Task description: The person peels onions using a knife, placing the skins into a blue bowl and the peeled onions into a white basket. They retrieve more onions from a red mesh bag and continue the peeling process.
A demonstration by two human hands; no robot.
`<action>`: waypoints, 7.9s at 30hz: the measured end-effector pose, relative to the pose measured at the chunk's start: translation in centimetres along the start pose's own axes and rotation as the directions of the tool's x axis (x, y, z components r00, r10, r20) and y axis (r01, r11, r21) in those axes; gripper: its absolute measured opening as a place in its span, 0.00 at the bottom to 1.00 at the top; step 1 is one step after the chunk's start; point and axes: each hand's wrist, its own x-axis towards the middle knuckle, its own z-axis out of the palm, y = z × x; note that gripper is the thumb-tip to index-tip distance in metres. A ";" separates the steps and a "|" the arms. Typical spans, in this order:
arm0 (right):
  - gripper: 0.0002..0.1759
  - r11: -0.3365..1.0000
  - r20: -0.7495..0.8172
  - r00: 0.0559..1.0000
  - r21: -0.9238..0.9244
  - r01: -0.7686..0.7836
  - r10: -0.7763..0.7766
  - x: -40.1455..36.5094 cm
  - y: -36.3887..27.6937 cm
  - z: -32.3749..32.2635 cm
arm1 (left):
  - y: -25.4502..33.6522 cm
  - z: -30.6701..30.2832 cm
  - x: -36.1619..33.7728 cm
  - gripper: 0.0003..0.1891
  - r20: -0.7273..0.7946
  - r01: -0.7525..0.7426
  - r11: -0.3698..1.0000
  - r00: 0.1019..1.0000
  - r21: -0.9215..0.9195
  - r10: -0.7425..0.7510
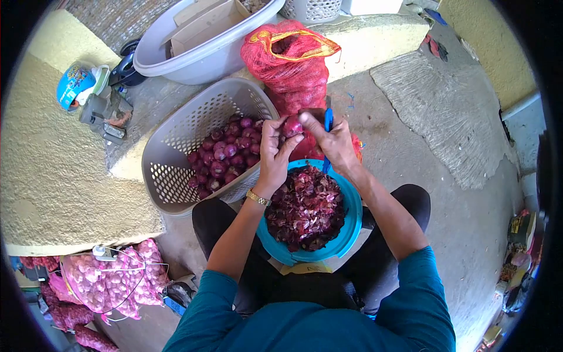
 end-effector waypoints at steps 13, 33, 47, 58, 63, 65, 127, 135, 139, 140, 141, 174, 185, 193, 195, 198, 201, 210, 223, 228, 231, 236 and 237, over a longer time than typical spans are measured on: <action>0.08 0.950 0.068 0.948 -0.009 0.313 -0.311 0.1 0.6 0.6 | 0.7 -0.4 0.6 0.25 -0.070 0.042 0.999 0.997 0.025 -0.040; 0.10 0.857 0.273 0.913 -0.342 0.386 -0.303 -0.3 -0.2 0.0 | 0.8 -1.2 0.5 0.27 -0.043 0.002 0.928 0.999 0.371 0.016; 0.07 0.940 0.595 0.801 -0.305 0.155 0.062 -0.9 -4.5 -3.2 | 1.0 -1.6 0.9 0.30 -0.047 0.155 0.987 0.987 0.052 -0.152; 0.19 0.909 0.195 0.954 -0.308 0.280 -0.228 -0.7 -2.6 -1.3 | 0.4 -1.6 0.6 0.30 0.010 0.049 0.956 0.998 0.289 -0.055; 0.15 0.932 0.291 0.944 -0.273 0.238 -0.156 -0.3 -0.7 -0.6 | -0.3 -1.5 0.0 0.27 0.060 -0.045 0.859 0.998 0.509 0.017; 0.17 0.919 0.274 0.952 -0.324 0.222 -0.133 0.4 1.2 -0.4 | -0.2 -1.5 -0.1 0.27 0.089 -0.151 0.760 0.989 0.633 0.122; 0.09 0.939 0.218 0.976 -0.332 0.086 -0.013 1.4 0.0 0.4 | 0.1 -1.8 0.1 0.36 0.037 -0.047 0.962 0.999 0.268 0.038; 0.11 0.951 0.233 0.969 -0.273 0.145 -0.081 0.4 -0.5 0.8 | 0.0 -2.3 0.0 0.31 0.045 0.054 0.995 0.997 0.090 -0.058; 0.11 0.948 0.170 0.970 -0.238 0.211 -0.173 0.8 -0.2 0.9 | 1.3 -2.0 -0.1 0.29 0.060 0.090 0.996 0.994 -0.002 -0.089; 0.12 0.952 0.145 0.975 -0.232 0.200 -0.170 1.2 0.1 0.3 | 1.5 -2.0 0.0 0.29 0.060 0.088 0.996 0.994 -0.002 -0.088; 0.14 0.955 0.120 0.979 -0.228 0.189 -0.165 1.2 -0.3 0.0 | 1.7 -2.2 0.1 0.28 0.082 0.134 0.984 0.989 -0.118 -0.124; 0.10 0.952 0.142 0.990 -0.303 0.032 0.012 -0.4 -2.7 -0.5 | 2.9 -1.8 0.4 0.21 0.123 0.238 0.817 0.971 -0.525 -0.204; 0.11 0.900 0.178 0.946 -0.301 0.316 -0.272 0.3 -0.7 0.3 | 2.3 -1.9 -0.1 0.15 0.080 0.229 0.870 0.973 -0.438 -0.216; 0.10 0.915 0.201 0.967 -0.338 0.220 -0.158 -0.7 -2.5 0.9 | 1.3 -1.8 -0.2 0.14 0.066 0.229 0.876 0.973 -0.425 -0.222; 0.09 0.931 0.115 0.989 -0.340 0.128 -0.094 0.0 -1.2 0.5 | 1.5 -1.7 -0.3 0.14 0.054 0.233 0.869 0.971 -0.436 -0.233; 0.09 0.938 0.075 0.985 -0.302 0.172 -0.156 1.0 -0.1 0.2 | 2.9 -1.4 0.1 0.13 -0.008 0.225 0.830 0.964 -0.511 -0.266; 0.10 0.948 0.072 0.991 -0.293 0.125 -0.109 0.4 -1.0 -0.4 | 2.2 -3.6 0.3 0.14 -0.092 0.201 0.711 0.932 -0.674 -0.351; 0.20 0.850 0.157 0.953 -0.505 -0.147 0.258 -1.9 -4.0 -1.3 | -0.4 -6.9 1.2 0.26 0.329 0.320 -0.083 0.888 -0.944 -0.322; 0.17 0.413 0.445 0.827 -0.863 0.292 0.343 -4.5 3.7 -7.6 | -9.0 -1.7 28.3 0.19 -0.028 0.031 -0.003 0.871 1.000 -0.490; 0.10 0.447 0.480 0.846 -0.825 0.345 0.233 -5.2 1.3 -7.0 | -13.0 -2.0 30.1 0.38 0.001 0.162 0.276 0.861 0.948 -0.509; 0.13 0.473 0.473 0.855 -0.816 0.332 0.215 -5.3 1.5 -7.1 | -16.1 -3.6 33.2 0.36 0.062 0.072 0.250 0.870 0.966 -0.488; 0.17 0.478 0.463 0.872 -0.809 0.342 0.159 -5.3 1.6 -7.1 | -23.0 -6.2 37.6 0.24 0.081 0.065 0.282 0.875 0.957 -0.478; 0.14 0.458 0.460 0.866 -0.824 0.334 0.196 -5.0 1.1 -6.9 | -22.7 -5.8 37.4 0.24 0.088 0.058 0.284 0.875 0.957 -0.475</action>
